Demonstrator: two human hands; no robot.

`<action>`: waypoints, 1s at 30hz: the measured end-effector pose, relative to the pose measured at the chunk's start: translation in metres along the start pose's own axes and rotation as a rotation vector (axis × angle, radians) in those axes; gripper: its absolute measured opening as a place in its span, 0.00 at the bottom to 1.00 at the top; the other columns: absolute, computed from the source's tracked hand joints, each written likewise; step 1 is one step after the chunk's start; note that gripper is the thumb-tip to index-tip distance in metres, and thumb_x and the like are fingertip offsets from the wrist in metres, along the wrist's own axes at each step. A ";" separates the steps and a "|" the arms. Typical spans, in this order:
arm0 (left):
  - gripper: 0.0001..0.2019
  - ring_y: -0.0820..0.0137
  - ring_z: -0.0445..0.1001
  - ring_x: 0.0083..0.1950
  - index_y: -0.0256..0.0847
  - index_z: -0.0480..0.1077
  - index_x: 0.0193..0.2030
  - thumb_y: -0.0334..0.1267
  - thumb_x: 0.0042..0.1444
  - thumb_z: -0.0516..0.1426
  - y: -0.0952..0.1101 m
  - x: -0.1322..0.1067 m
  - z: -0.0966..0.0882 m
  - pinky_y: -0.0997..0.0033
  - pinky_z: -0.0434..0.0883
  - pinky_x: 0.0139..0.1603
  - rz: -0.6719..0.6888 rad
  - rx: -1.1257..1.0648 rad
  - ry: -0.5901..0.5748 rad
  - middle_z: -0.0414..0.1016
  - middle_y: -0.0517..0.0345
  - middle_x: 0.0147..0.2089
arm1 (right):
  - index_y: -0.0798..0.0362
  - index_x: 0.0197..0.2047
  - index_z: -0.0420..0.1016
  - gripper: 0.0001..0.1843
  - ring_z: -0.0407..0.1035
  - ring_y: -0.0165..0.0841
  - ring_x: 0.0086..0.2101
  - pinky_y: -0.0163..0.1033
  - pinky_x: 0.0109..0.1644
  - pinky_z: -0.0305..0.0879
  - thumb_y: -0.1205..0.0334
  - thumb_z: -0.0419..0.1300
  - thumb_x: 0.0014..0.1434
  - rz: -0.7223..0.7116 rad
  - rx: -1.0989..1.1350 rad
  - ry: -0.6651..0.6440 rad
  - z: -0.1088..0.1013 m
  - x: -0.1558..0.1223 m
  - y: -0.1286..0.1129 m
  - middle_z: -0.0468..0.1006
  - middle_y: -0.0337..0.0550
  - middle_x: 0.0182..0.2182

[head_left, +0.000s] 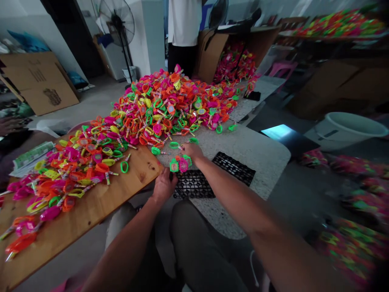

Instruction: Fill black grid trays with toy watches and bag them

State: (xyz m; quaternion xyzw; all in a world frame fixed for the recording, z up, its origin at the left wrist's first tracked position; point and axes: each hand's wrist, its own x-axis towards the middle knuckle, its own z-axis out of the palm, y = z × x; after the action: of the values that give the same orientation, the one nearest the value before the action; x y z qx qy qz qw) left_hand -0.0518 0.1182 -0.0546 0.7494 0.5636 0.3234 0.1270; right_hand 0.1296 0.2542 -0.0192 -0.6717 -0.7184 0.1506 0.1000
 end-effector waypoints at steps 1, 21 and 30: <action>0.03 0.66 0.74 0.41 0.42 0.66 0.38 0.32 0.63 0.56 0.000 0.000 0.000 0.68 0.70 0.44 0.001 0.001 0.000 0.72 0.55 0.36 | 0.54 0.39 0.82 0.11 0.76 0.39 0.41 0.35 0.39 0.63 0.61 0.58 0.62 0.024 0.015 0.011 0.001 -0.003 0.001 0.84 0.51 0.40; 0.03 0.67 0.74 0.39 0.42 0.65 0.36 0.32 0.62 0.56 0.001 -0.001 -0.002 0.68 0.71 0.42 -0.010 -0.014 0.032 0.72 0.56 0.35 | 0.56 0.37 0.78 0.07 0.75 0.28 0.24 0.27 0.18 0.61 0.62 0.61 0.62 0.305 0.937 -0.160 0.006 -0.136 0.006 0.83 0.44 0.31; 0.02 0.66 0.75 0.41 0.41 0.66 0.38 0.32 0.63 0.56 0.000 -0.001 -0.002 0.68 0.71 0.44 -0.005 -0.021 0.009 0.73 0.55 0.37 | 0.53 0.36 0.80 0.12 0.73 0.30 0.21 0.31 0.22 0.63 0.57 0.58 0.64 0.204 0.658 -0.137 0.004 -0.141 0.005 0.79 0.39 0.22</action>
State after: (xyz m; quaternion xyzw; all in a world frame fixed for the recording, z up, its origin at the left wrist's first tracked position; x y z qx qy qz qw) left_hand -0.0529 0.1165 -0.0534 0.7452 0.5624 0.3327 0.1331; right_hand 0.1436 0.1143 -0.0168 -0.6602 -0.5656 0.4280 0.2472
